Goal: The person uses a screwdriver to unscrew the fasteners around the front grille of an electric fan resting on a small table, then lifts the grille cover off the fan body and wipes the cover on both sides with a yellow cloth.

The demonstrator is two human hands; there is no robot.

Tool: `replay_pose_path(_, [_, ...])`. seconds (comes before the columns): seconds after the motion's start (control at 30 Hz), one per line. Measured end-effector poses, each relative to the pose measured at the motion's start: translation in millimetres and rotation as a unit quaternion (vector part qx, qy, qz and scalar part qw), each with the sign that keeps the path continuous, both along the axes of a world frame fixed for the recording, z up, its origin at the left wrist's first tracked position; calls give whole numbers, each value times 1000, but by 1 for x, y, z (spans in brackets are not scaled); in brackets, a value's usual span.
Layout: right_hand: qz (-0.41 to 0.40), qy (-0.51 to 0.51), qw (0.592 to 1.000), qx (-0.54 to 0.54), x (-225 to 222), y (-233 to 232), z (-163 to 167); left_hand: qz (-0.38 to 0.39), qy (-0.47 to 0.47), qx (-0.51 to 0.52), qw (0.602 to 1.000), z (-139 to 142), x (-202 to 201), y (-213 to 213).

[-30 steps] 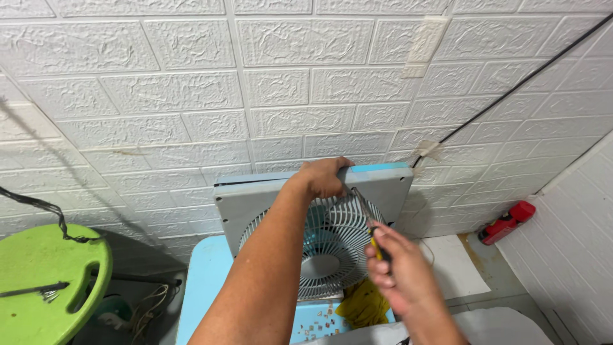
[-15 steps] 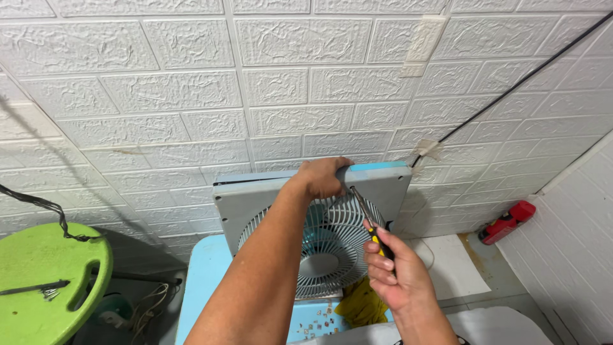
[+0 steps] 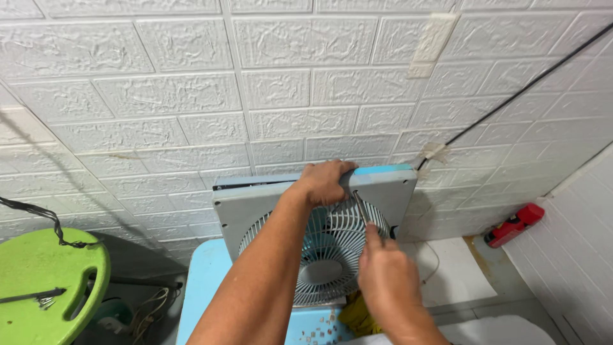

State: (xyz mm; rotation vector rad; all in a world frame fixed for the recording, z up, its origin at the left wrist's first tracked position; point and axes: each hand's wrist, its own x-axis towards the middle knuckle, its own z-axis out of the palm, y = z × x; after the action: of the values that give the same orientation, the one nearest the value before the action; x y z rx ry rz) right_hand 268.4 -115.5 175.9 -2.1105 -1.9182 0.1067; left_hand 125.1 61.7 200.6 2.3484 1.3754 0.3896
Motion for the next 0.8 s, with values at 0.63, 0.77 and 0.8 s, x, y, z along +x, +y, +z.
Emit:
replay_pose_path(0.63, [-25, 959, 276, -63, 32, 2, -12, -6, 22, -6, 1000, 11, 1, -17])
replay_pose_path(0.77, [-83, 996, -9, -42, 23, 11, -43, -8, 24, -2, 1000, 9, 1, -15])
replay_pose_path(0.8, [-41, 996, -36, -73, 19, 12, -50, -10, 19, -1, 1000, 8, 0, -14])
